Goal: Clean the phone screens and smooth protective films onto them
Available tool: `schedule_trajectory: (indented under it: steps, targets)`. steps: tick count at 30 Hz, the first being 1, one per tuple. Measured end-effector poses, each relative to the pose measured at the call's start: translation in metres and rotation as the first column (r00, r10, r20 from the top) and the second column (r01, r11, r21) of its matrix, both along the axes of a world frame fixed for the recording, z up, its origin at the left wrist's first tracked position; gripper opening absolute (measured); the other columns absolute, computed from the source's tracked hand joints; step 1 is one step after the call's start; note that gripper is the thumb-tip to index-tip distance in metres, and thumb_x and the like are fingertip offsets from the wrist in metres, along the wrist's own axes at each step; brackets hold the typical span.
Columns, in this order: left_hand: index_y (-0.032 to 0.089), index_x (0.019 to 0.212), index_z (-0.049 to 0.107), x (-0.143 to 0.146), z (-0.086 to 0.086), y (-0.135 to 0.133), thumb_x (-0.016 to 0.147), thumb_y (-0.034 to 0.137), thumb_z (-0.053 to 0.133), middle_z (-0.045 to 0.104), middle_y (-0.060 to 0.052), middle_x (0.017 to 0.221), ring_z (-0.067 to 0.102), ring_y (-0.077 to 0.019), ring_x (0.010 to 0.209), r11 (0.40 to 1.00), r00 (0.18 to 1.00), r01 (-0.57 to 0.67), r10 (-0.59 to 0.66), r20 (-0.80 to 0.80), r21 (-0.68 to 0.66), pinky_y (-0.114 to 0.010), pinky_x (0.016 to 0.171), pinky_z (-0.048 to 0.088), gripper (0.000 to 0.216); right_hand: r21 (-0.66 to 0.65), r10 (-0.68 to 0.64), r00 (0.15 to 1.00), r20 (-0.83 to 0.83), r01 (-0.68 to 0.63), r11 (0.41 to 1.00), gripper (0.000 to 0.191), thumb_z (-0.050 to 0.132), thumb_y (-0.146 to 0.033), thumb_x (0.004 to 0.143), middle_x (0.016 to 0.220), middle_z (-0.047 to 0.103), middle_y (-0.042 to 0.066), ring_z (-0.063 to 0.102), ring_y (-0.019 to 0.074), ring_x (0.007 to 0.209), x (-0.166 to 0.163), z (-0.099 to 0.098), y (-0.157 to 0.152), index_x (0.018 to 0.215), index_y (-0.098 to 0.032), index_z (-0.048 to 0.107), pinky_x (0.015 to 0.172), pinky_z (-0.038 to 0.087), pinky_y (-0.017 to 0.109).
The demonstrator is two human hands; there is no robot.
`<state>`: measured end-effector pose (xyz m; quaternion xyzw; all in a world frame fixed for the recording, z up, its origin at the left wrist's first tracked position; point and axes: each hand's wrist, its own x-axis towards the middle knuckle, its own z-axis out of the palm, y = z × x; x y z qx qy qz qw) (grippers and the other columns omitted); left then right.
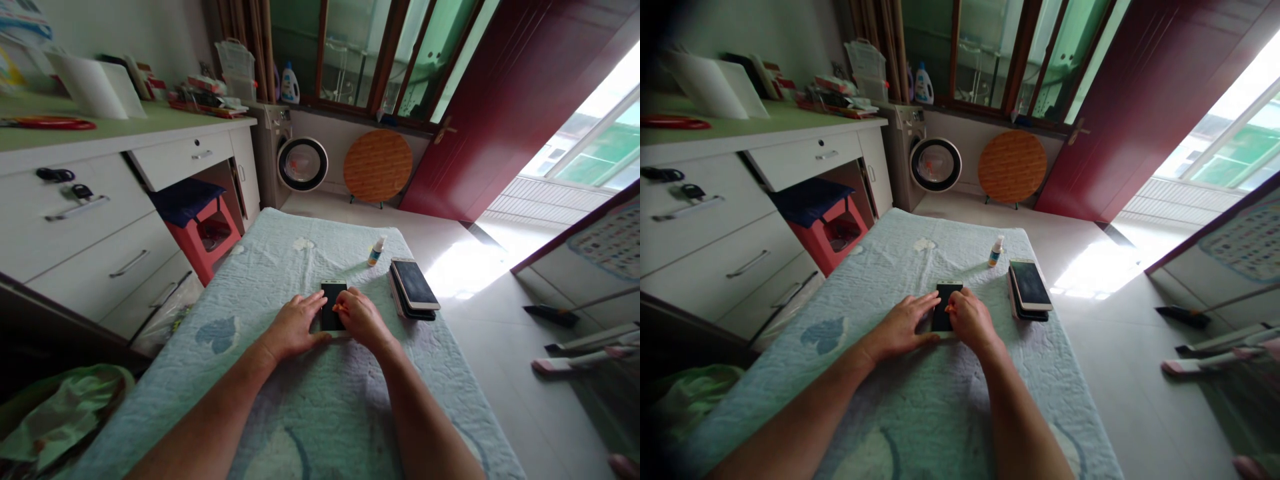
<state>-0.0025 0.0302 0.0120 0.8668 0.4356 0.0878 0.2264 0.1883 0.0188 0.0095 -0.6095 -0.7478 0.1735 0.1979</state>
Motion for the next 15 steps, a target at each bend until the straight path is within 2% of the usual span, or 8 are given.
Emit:
schedule_trajectory:
  steps: [6, 11, 15]
  targets:
    - [0.022, 0.137, 0.045, -0.0001, -0.0035, 0.0004, 0.075, 0.054, 0.067, 0.040, -0.009, 0.150, 0.045, -0.0299, 0.130, 1.000, 1.000, -0.002, 0.001, 0.024, 0.030, -0.040, 0.109, 0.031, 0.073, 0.045, -0.100, 0.994, -0.039, 0.102, 0.994, 0.019, 0.049, -0.010, 0.081, 0.090, 0.055, 0.002, 0.053, 0.0141, 0.080, -0.0063, -0.0040, 0.0100, 0.094, -0.022, 0.058, 0.071, 0.037, 0.022]
    - [0.020, 0.136, 0.046, -0.0001, -0.0015, 0.0002, 0.075, 0.054, 0.068, 0.042, -0.011, 0.149, 0.046, -0.0311, 0.128, 0.999, 0.999, 0.000, -0.002, 0.044, 0.038, -0.041, 0.108, 0.034, 0.073, 0.023, -0.069, 0.997, -0.020, 0.070, 0.997, 0.018, 0.047, -0.011, 0.080, 0.092, 0.055, 0.002, 0.053, 0.0138, 0.081, -0.0049, -0.0052, 0.0103, 0.088, -0.021, 0.060, 0.072, 0.037, 0.022]
    - [0.020, 0.135, 0.048, -0.0001, 0.0004, 0.0003, 0.075, 0.056, 0.067, 0.043, -0.012, 0.148, 0.047, -0.0313, 0.128, 0.999, 0.999, 0.009, -0.011, 0.050, 0.039, -0.042, 0.108, 0.033, 0.072, -0.002, -0.049, 0.998, 0.031, 0.049, 0.999, 0.019, 0.052, -0.013, 0.077, 0.094, 0.055, 0.003, 0.053, 0.0140, 0.081, -0.0035, -0.0033, 0.0071, 0.092, -0.020, 0.061, 0.072, 0.037, 0.023]
